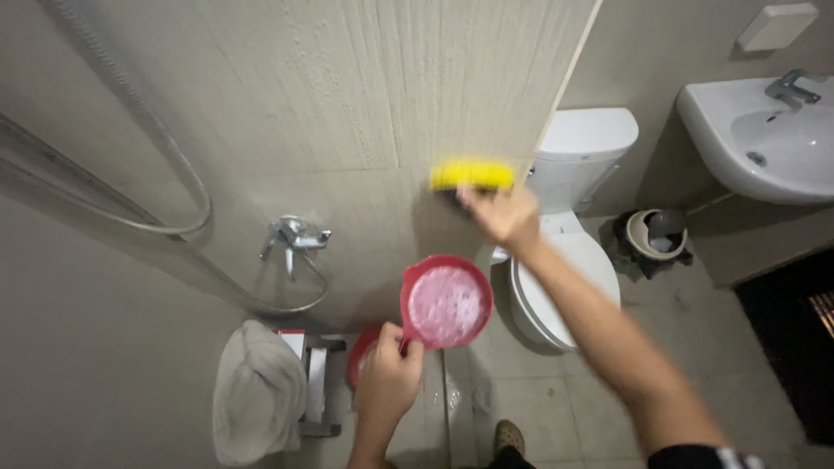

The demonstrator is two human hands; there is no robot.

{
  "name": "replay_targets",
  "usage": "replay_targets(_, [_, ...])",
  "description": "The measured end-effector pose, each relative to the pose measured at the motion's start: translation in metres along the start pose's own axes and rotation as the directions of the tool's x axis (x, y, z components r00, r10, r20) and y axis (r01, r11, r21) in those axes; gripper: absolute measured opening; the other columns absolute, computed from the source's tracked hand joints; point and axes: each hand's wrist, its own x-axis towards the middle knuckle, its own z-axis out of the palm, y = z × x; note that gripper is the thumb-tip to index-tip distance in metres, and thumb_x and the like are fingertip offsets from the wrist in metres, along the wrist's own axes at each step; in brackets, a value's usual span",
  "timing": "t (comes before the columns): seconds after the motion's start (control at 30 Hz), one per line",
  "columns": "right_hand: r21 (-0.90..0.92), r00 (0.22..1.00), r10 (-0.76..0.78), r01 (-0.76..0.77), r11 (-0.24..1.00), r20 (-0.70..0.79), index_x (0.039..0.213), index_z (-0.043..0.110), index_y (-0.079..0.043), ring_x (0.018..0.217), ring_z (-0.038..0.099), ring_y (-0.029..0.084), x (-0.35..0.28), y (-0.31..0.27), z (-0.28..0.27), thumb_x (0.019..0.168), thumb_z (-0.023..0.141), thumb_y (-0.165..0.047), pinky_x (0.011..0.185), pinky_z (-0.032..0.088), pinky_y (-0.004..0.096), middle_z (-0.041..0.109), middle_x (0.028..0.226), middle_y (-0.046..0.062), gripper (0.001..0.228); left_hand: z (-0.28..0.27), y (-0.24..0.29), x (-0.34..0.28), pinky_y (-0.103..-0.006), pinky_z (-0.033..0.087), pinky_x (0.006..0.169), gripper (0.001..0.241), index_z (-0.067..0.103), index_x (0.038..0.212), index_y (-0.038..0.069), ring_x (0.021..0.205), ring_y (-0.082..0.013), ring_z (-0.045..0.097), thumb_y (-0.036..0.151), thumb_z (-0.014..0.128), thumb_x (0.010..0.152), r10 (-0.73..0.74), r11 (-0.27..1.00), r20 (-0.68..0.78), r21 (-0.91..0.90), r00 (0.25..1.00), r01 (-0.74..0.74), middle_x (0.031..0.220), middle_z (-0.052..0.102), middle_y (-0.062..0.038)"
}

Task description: The person cleans the bathroom walls using a yellow sponge and a red basin filled with soapy water. They dip the sponge into the basin and scrub the tiled walls around the toilet and shower area. The person also briefly handles a mop and a packet of cleaning powder.

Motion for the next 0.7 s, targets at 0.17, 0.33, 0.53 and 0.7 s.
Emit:
replay_targets(0.17, [0.114,0.882,-0.178,0.142,0.983,0.437,0.137,0.070,-0.017,0.050,0.050,0.012,-0.117,-0.030,0.023,0.076,0.067,-0.008,0.067,0.058,0.034,0.051,0.056,-0.004,0.062,-0.011,-0.014,-0.008,-0.0541,0.051,0.086,0.030,0.063,0.104,0.012,0.101,-0.0395,0.068,0.037,0.064,0.088,-0.112,0.992,0.091,0.064,0.990,0.107,0.102,0.074,-0.017])
replay_targets(0.33, [-0.050,0.927,-0.210,0.236,0.970,0.311,0.134,0.073,-0.024,0.056,0.060,0.009,0.017,0.031,-0.004,0.098,0.070,-0.014,0.052,0.053,0.028,0.069,0.080,0.004,0.038,-0.019,-0.019,-0.008,-0.0542,0.051,0.086,0.034,0.061,0.105,0.011,0.105,-0.0399,0.067,0.040,0.065,0.087,-0.112,0.993,0.060,0.048,0.992,0.110,0.107,0.073,-0.017])
replay_targets(0.53, [-0.246,0.978,-0.187,0.205,0.947,0.096,0.119,0.079,-0.014,0.056,0.062,0.020,0.140,0.104,-0.045,0.094,0.071,-0.011,0.049,0.048,0.033,0.073,0.077,0.007,0.027,-0.027,0.007,-0.001,-0.0567,0.050,0.083,0.035,0.061,0.105,0.012,0.101,-0.0436,0.067,0.043,0.064,0.089,-0.148,0.989,0.117,0.042,0.982,0.144,0.101,0.074,-0.020])
replay_targets(0.7, [-0.174,0.998,-0.048,0.042,0.984,-0.028,0.128,0.072,-0.010,0.065,0.062,0.029,0.076,0.097,-0.018,0.090,0.077,-0.012,0.056,0.047,0.040,0.070,0.084,0.012,0.038,-0.030,0.018,0.007,-0.0571,0.052,0.078,0.035,0.061,0.103,0.011,0.094,-0.0431,0.070,0.044,0.064,0.089,-0.084,0.996,0.078,-0.013,0.993,0.085,0.094,0.076,-0.018])
